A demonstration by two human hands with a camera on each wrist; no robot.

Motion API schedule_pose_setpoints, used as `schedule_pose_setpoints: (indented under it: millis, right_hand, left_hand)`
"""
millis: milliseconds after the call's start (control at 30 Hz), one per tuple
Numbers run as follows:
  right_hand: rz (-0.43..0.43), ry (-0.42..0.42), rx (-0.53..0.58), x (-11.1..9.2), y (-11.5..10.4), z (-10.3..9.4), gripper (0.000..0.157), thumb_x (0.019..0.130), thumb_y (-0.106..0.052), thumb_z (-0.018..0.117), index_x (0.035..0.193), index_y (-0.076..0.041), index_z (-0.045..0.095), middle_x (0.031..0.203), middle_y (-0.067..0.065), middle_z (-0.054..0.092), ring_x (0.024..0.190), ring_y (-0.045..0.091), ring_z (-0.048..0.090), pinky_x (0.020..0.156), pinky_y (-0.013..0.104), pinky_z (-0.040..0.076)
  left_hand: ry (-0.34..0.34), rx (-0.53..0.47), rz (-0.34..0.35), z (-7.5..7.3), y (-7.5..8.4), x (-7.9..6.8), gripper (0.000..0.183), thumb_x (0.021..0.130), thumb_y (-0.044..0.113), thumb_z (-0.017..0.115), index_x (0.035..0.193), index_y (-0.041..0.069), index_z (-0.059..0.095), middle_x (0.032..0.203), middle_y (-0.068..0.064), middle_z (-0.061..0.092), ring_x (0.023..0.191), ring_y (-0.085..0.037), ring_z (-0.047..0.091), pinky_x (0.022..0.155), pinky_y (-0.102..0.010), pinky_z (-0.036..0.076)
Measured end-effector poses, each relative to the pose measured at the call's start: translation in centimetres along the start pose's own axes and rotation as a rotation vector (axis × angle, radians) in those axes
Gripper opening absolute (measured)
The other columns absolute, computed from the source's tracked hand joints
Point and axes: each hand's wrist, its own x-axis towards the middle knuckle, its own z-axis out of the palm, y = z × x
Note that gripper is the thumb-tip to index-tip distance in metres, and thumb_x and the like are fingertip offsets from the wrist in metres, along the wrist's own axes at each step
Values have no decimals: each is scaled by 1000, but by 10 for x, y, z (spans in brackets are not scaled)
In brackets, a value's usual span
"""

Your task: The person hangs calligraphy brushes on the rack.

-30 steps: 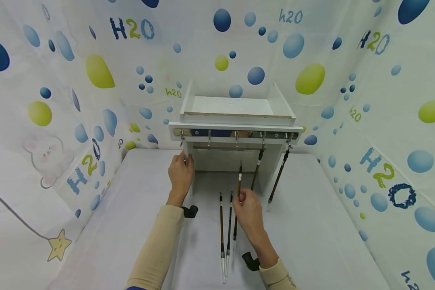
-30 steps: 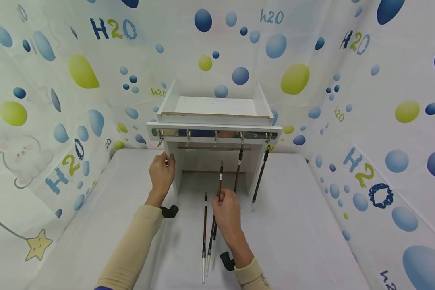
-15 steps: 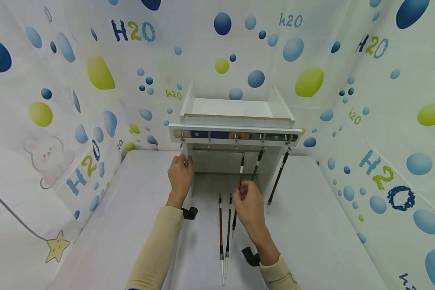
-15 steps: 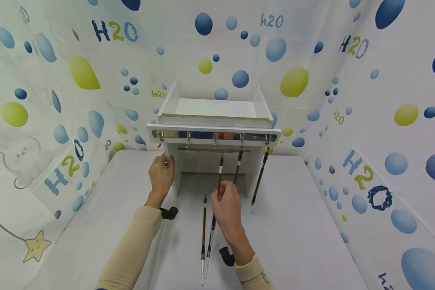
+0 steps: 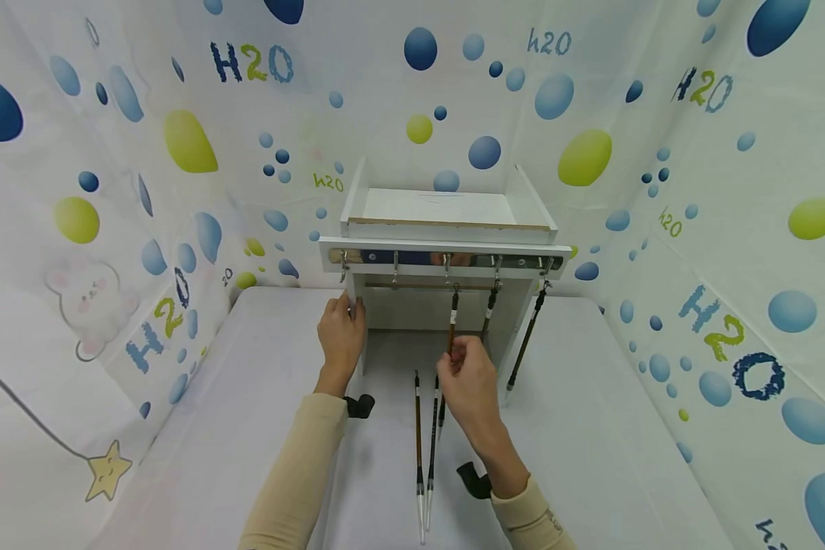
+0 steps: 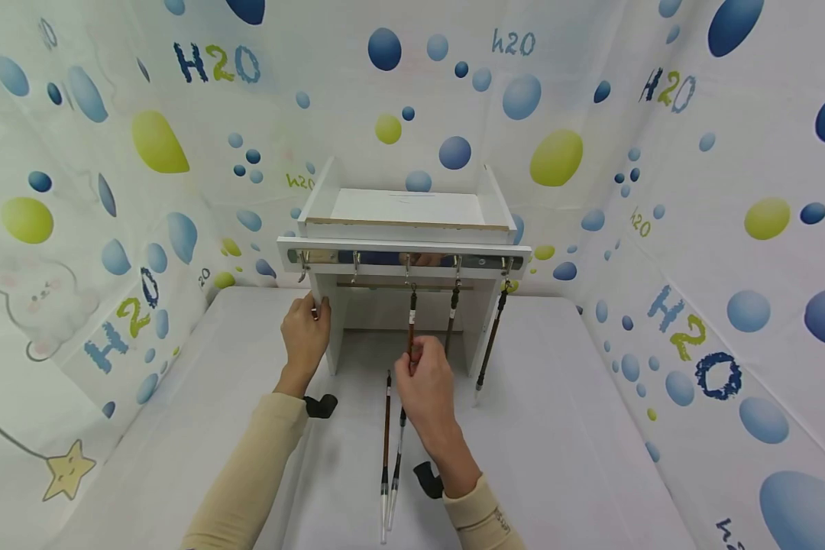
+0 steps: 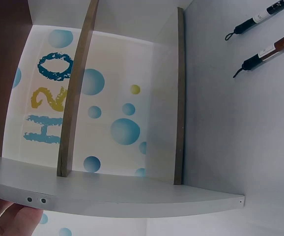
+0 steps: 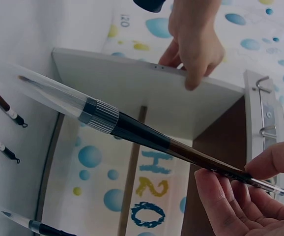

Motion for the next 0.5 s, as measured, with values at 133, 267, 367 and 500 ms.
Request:
schedule_pose_setpoints:
  millis: [133, 267, 367, 500]
  right_hand:
    - [6, -12, -12, 0, -1, 1, 23, 92, -7, 61, 113, 0, 59, 92, 9, 63, 75, 15, 62, 62, 24, 52]
    - [-5, -18, -19, 0, -1, 2, 22, 92, -7, 61, 113, 0, 59, 92, 9, 63, 75, 15, 61, 61, 24, 51]
    - [-16, -15, -23, 0, -1, 3, 22, 92, -6, 61, 113, 1, 59, 92, 9, 63, 75, 14, 61, 60, 24, 50]
    - [-33, -6, -35, 3, -1, 4, 22, 91, -5, 62, 113, 1, 59, 92, 10, 63, 75, 15, 62, 60, 24, 51]
  left_hand:
    - [9, 1, 4, 0, 0, -1, 20, 99, 15, 60, 100, -2, 69, 79, -21, 62, 69, -36, 65, 57, -52, 52]
    - [20, 5, 13, 0, 0, -1, 18, 98, 14, 61, 98, -2, 69, 78, -21, 62, 68, -36, 65, 56, -51, 51]
    - [20, 7, 17, -1, 0, -1, 19, 98, 14, 61, 100, -3, 69, 78, -21, 62, 68, -36, 65, 56, -51, 52]
    - [24, 5, 22, -1, 1, 0, 19, 98, 14, 61, 102, -3, 69, 78, -21, 62, 68, -36, 65, 56, -50, 52]
